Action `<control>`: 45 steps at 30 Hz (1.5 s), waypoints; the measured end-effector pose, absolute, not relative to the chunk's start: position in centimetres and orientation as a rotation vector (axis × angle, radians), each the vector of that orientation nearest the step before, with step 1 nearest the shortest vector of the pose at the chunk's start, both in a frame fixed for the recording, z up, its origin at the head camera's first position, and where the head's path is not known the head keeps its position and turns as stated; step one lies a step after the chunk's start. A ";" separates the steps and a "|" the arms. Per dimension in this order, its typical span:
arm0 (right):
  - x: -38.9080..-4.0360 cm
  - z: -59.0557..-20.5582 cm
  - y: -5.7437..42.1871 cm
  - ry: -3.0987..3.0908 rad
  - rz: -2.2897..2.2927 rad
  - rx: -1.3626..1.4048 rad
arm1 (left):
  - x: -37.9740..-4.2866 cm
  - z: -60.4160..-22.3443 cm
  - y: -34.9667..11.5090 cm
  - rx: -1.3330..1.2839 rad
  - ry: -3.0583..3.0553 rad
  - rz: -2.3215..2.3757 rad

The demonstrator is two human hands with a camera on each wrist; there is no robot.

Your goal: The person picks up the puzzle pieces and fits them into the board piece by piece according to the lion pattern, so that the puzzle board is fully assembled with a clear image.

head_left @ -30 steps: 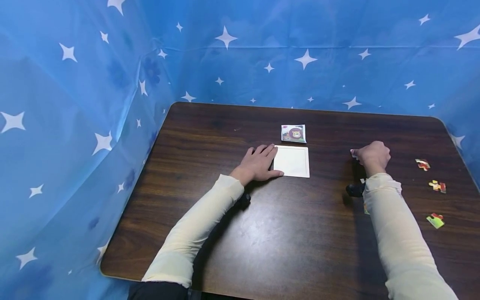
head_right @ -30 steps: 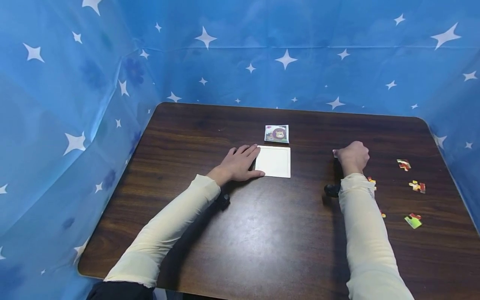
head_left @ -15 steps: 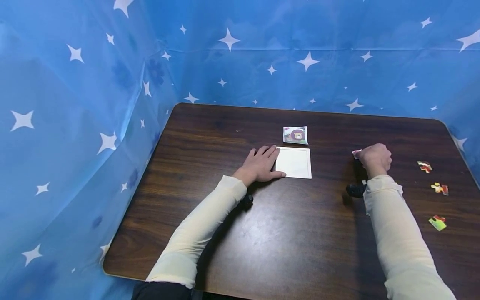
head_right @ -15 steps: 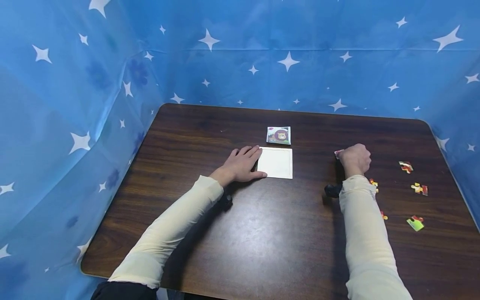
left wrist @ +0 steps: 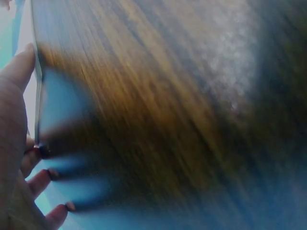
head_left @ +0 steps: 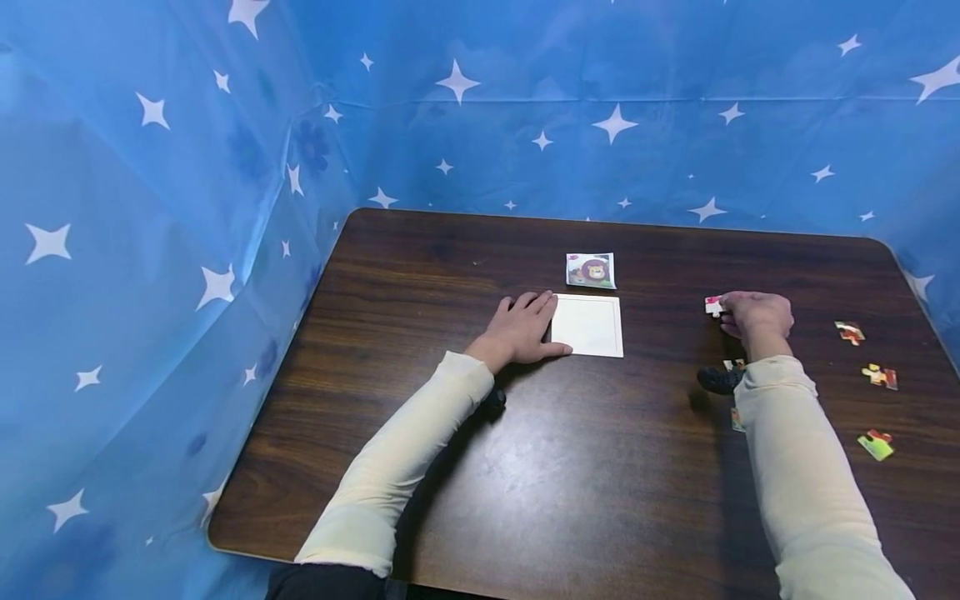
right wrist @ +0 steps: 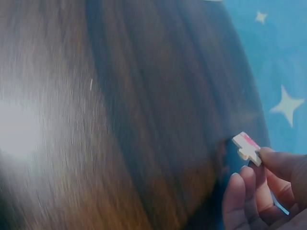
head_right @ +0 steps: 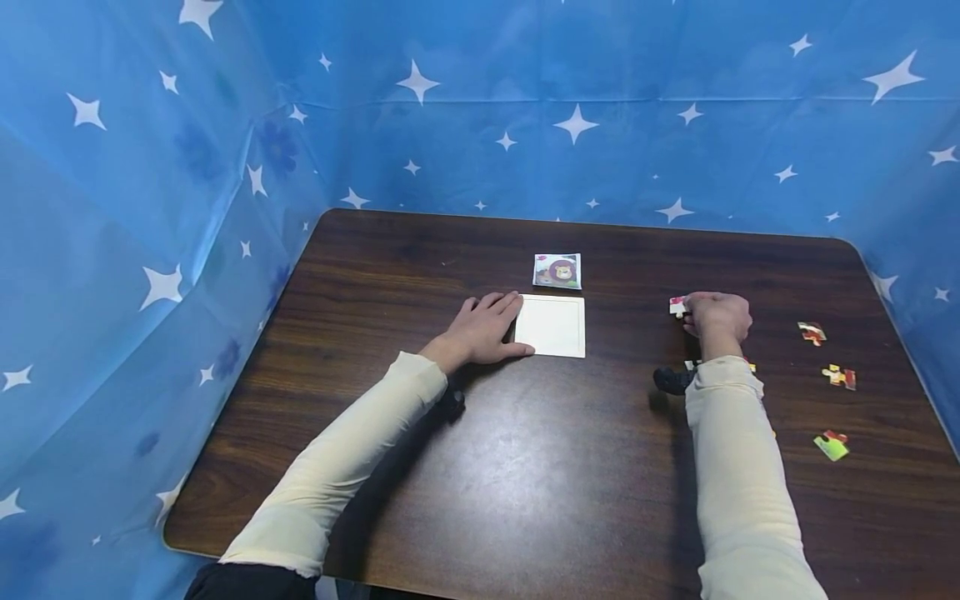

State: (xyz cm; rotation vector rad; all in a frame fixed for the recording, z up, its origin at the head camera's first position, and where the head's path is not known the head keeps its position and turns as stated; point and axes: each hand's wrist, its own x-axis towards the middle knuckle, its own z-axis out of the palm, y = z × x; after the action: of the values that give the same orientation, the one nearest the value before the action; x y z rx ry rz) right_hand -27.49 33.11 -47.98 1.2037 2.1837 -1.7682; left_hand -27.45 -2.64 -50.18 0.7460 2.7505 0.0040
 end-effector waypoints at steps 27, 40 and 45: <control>-29.0 -48.7 16.3 2.321 -1.577 0.566 | -27.9 -50.2 -2.9 0.729 2.766 0.000; -28.8 -49.0 15.0 2.243 -1.630 0.558 | -27.3 -50.2 -2.7 0.747 2.777 -0.006; -29.4 -49.6 14.7 2.319 -1.586 0.549 | -27.3 -49.9 -2.7 0.746 2.771 -0.019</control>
State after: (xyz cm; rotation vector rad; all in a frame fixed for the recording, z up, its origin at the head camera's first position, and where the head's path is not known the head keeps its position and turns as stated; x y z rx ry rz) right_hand -29.40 14.74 -49.58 0.5490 2.3187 -1.5855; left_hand -27.30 -2.73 -49.94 0.7460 2.7711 -0.0185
